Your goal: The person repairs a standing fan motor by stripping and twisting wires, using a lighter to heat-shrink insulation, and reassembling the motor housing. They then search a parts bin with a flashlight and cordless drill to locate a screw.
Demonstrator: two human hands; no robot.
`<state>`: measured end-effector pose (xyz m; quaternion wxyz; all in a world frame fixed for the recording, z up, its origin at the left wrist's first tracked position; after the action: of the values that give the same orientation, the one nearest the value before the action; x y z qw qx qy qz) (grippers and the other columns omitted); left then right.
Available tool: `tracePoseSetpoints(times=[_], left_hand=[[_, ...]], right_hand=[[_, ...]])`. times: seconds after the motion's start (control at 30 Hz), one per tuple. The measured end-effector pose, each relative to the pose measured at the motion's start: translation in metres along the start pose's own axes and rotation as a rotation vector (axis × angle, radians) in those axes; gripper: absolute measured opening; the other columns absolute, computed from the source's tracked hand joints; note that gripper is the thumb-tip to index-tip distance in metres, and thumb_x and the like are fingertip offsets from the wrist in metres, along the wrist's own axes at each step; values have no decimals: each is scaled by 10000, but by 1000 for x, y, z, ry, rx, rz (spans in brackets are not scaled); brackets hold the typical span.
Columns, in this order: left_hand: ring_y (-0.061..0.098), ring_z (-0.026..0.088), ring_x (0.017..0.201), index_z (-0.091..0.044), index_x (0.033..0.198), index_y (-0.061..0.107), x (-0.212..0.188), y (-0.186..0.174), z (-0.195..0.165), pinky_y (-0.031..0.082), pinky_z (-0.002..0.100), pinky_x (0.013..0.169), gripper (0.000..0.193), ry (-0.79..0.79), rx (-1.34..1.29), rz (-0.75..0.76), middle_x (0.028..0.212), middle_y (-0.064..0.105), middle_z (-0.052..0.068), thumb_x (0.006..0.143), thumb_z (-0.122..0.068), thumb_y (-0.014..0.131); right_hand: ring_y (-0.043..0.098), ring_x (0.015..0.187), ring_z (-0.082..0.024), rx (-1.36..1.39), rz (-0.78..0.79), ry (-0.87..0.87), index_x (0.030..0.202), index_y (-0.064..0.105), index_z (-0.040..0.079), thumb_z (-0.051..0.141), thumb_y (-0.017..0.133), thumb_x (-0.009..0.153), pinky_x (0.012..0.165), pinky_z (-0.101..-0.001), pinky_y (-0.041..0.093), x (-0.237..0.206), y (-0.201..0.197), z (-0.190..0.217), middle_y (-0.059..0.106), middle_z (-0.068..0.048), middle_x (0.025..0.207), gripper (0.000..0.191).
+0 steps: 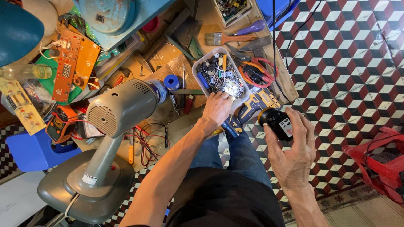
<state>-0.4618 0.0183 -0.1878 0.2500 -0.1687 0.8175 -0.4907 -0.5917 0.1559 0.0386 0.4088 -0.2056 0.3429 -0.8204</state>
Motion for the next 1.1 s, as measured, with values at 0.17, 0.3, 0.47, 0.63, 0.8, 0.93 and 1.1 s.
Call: tracePoseSetpoints(times=[0.17,0.3,0.47,0.63,0.8,0.93,1.1], left_hand=[[659,317,990,-70,1040,718,10,8,3,516,446,851,202,85,-154,-178,991,673,141,866,-102,622],[705,345,855,-44,948,711,23,35,18,564,466,756,131,-6,-175,-60,935,687,166,908,-107,603],[718,353,741,-28,929,715,35,54,29,575,470,687,208,-139,-220,-67,936,719,183,923,-223,644],[719,360,744,-98,981,731,36,50,28,559,489,682,178,-197,-250,-38,879,734,163,886,-227,655],[724,342,791,-107,951,735,20,29,33,566,452,715,122,-182,-450,-114,916,736,141,899,-209,695],[757,219,824,-31,1029,666,13,23,44,604,333,739,149,-289,-983,-105,948,742,112,927,-135,696],[692,170,962,8,1187,604,0,6,48,609,289,826,265,-249,-1490,-58,1079,688,125,930,19,664]], right_hand=[[582,1317,-340,26,-26,-11,1450,491,4,140,795,948,1033,-432,573,-4,8,10,546,-209,1384,603],[593,1316,-333,3,-51,32,1444,489,6,137,793,952,1035,-425,569,-11,14,9,560,-206,1385,593],[576,1342,-356,12,-64,71,1445,488,-1,142,789,932,1028,-409,583,-19,22,1,546,-221,1396,612],[596,1316,-331,14,-71,145,1426,508,-14,146,800,930,1020,-399,576,-25,23,3,550,-214,1381,597],[565,1349,-331,-51,-114,51,1436,499,-20,117,808,939,1080,-426,554,-26,23,17,569,-195,1413,601],[536,1380,-345,-22,-85,20,1452,477,-24,122,804,924,1112,-426,554,-24,30,22,553,-211,1423,638],[553,1364,-333,-25,-87,15,1438,485,-15,128,805,930,1062,-416,571,-25,31,33,549,-202,1417,617]])
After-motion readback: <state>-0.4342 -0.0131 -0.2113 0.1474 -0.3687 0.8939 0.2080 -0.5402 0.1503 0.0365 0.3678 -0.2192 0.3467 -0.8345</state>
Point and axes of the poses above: each hand's wrist, its own x-axis towards the middle knuckle, its own y-axis out of the palm, z = x × y, the point moved 5 cm from there along x, towards the middle knuckle
